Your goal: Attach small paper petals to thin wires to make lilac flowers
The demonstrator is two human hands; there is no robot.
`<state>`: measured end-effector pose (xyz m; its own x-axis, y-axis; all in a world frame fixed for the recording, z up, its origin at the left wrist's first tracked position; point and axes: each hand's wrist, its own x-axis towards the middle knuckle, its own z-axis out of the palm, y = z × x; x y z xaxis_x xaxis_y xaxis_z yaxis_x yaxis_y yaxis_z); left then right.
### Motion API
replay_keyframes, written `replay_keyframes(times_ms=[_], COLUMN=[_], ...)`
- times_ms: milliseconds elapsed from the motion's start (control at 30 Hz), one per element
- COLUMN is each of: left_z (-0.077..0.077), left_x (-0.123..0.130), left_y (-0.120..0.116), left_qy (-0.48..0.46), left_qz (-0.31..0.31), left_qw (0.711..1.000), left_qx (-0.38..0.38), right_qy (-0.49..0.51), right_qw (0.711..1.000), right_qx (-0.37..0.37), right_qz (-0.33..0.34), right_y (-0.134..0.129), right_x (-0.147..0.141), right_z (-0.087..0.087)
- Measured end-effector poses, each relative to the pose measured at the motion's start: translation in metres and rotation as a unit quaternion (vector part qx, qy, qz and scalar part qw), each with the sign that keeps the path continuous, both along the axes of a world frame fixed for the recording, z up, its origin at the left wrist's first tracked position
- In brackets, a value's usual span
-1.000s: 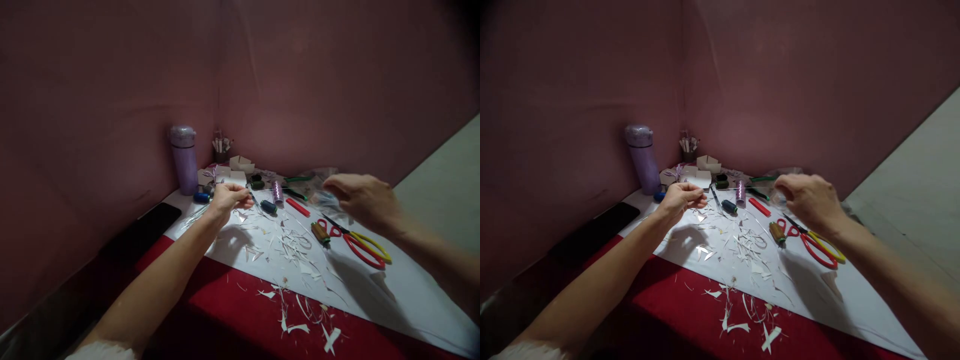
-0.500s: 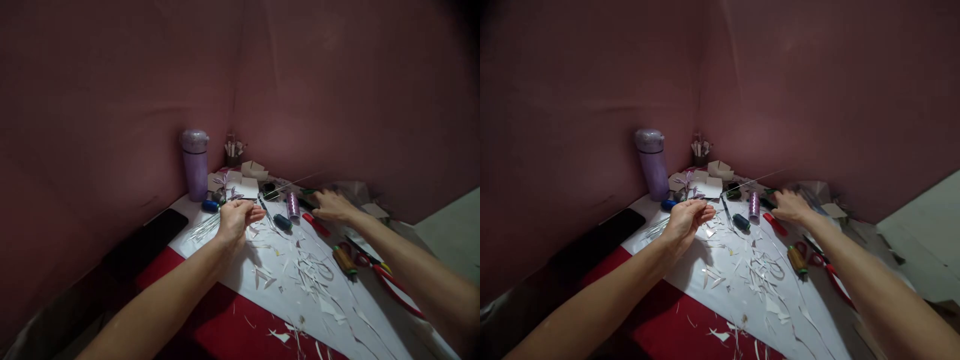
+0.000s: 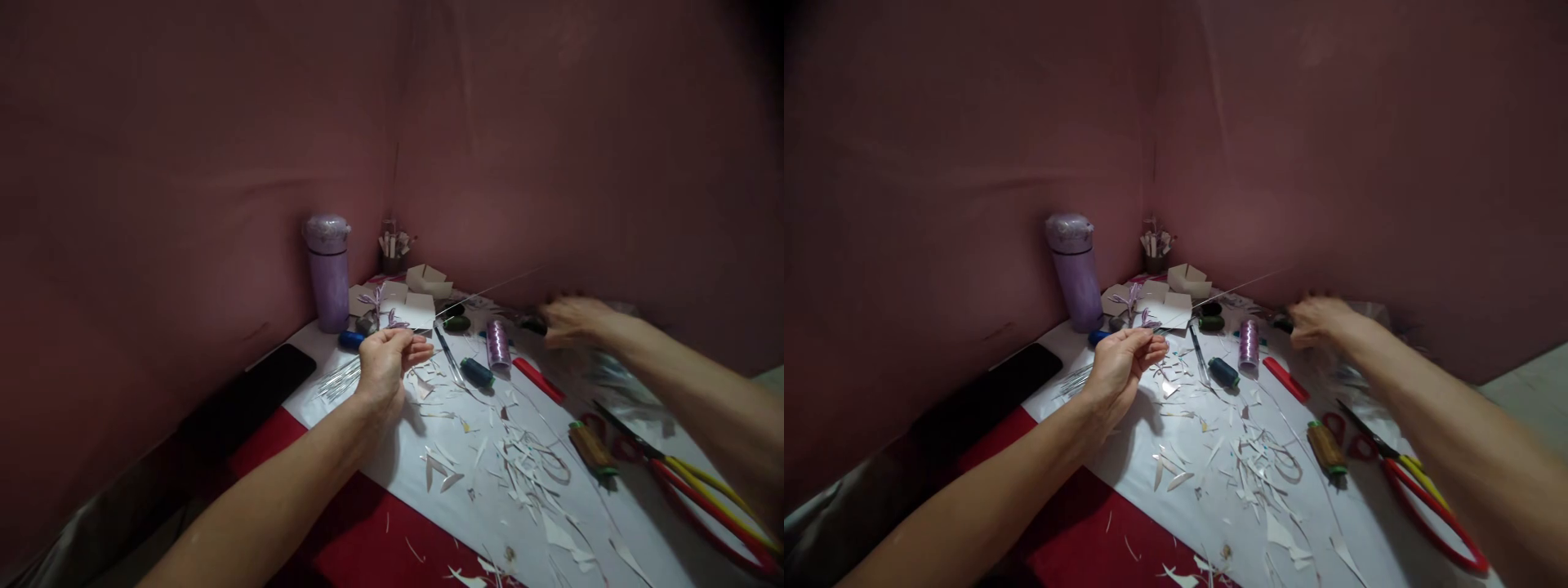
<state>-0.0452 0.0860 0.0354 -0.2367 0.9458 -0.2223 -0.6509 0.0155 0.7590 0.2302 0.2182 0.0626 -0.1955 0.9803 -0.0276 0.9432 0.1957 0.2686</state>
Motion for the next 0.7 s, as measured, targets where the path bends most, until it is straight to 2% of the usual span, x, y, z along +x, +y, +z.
replay_keyframes(times_ms=[100,167,233,300,333,400,433,467,500,533,600,633,700], left_z=[-0.002,-0.003,-0.002,-0.002,-0.001,-0.001,-0.001,-0.001,-0.001,-0.001,-0.002,-0.002,-0.003], left_x=[0.000,0.000,0.000,0.002,0.003,0.005,0.006,0.007,0.008,0.009,0.010,0.011,0.013], left_y=[0.001,0.001,0.000,-0.002,-0.004,-0.007,-0.009,-0.010,-0.012,-0.013,-0.016,-0.017,-0.020], left_qy=[-0.002,-0.004,-0.004,0.002,0.007,0.020,0.025,0.029,0.031,0.033,0.035,0.035,0.033], left_qz=[0.003,0.004,0.001,-0.014,-0.025,-0.048,-0.058,-0.066,-0.073,-0.080,-0.096,-0.107,-0.131], left_qw=[1.000,1.000,1.000,1.000,0.999,0.998,0.998,0.997,0.996,0.996,0.994,0.993,0.990], left_qx=[0.006,0.010,0.012,0.016,0.019,0.025,0.027,0.029,0.030,0.032,0.037,0.042,0.052], right_qy=[0.007,0.033,0.070,0.175,0.289,0.504,0.599,0.674,0.722,0.742,0.760,0.758,0.745], right_qw=[0.999,0.998,0.996,0.984,0.957,0.861,0.792,0.721,0.665,0.634,0.602,0.598,0.607], right_qx=[0.035,0.047,0.045,0.030,0.020,-0.039,-0.067,-0.108,-0.143,-0.166,-0.195,-0.210,-0.234], right_qz=[0.004,0.003,0.005,0.008,0.002,-0.055,-0.102,-0.122,-0.127,-0.143,-0.152,-0.154,-0.150], right_y=[-0.018,-0.036,-0.060,-0.089,-0.106,-0.140,-0.157,-0.173,-0.187,-0.200,-0.218,-0.224,-0.231], right_x=[0.017,0.031,0.042,0.047,0.045,0.033,0.024,0.014,0.003,-0.008,-0.027,-0.035,-0.046], right_z=[0.019,0.026,0.025,0.018,0.013,0.003,-0.002,-0.006,-0.010,-0.012,-0.016,-0.017,-0.018])
